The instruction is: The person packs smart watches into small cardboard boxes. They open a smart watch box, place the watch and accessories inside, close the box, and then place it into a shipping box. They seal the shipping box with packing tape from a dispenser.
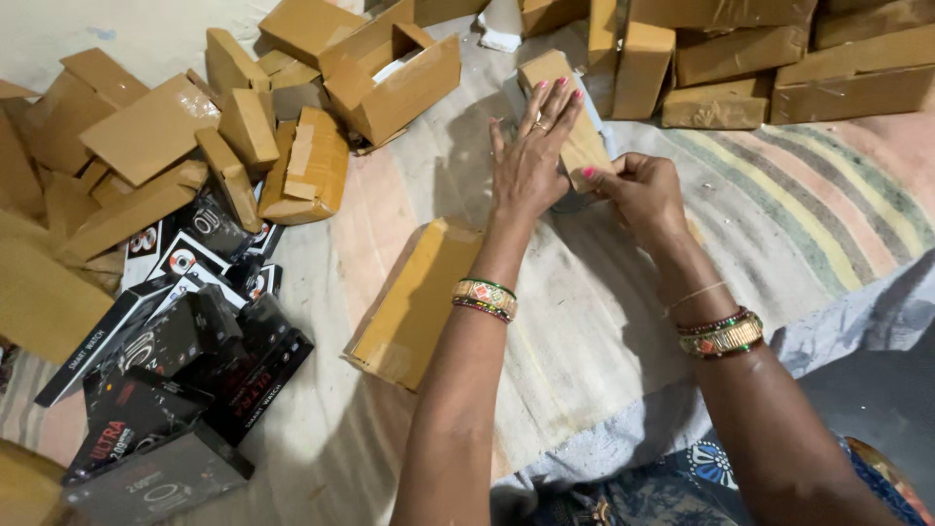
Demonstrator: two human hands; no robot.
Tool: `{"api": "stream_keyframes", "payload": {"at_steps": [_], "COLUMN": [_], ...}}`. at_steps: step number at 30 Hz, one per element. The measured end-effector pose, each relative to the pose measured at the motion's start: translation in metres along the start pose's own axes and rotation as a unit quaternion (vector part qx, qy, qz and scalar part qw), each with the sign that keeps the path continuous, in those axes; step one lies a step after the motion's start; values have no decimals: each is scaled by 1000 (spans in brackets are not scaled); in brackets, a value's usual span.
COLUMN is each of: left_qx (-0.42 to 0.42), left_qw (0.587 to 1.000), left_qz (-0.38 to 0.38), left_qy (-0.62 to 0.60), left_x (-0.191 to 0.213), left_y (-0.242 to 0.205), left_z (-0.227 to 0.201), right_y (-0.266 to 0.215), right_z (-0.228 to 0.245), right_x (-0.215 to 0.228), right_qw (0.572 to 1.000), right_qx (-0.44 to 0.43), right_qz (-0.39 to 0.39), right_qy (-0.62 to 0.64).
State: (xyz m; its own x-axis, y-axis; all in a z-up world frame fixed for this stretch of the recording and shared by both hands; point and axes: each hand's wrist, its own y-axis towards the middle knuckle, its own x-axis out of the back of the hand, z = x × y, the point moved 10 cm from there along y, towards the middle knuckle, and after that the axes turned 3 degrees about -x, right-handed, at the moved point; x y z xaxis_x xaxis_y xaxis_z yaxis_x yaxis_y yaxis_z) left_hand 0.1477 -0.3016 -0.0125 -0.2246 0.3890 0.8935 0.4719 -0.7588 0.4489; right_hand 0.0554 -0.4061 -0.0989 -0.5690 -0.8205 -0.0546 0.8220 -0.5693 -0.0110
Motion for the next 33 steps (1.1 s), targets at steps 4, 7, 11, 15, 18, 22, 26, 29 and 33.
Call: {"api": "stream_keyframes", "payload": {"at_steps": [4, 7, 11, 15, 18, 22, 26, 29, 33], "left_qx": [-64, 8, 288, 449, 440, 296, 192, 184, 171], "left_qw": [998, 999, 950, 832, 739, 676, 698, 719, 754], "left_qz": [14, 34, 95, 221, 264, 251, 165, 97, 44], "left_qy": [11, -39, -69, -238, -435, -627, -670, -663, -632], "left_x": [9, 14, 18, -23, -49, -34, 24, 61, 98], "left_y": [-9, -20, -80, -138, -141, -121, -121, -133, -147], "left_z": [0, 42, 159, 211, 194, 148, 131, 126, 120], "right_y": [8, 6, -3, -29, -49, -65, -86, -104, -128], "right_z": [34, 57, 67, 75, 82, 87, 100, 107, 127], "right_x": [18, 20, 43, 45, 19, -14, -50, -76, -104], "right_qw": [938, 839, 791, 924, 967, 979, 976, 972, 945], "right_qx": [141, 225, 144, 107, 81, 59, 103, 113, 168], "right_qz": [-93, -151, -165, 4, 96, 130, 183, 193, 130], "right_qy": [-303, -473, -572, -368, -220, -148, -57, -68, -249]}}
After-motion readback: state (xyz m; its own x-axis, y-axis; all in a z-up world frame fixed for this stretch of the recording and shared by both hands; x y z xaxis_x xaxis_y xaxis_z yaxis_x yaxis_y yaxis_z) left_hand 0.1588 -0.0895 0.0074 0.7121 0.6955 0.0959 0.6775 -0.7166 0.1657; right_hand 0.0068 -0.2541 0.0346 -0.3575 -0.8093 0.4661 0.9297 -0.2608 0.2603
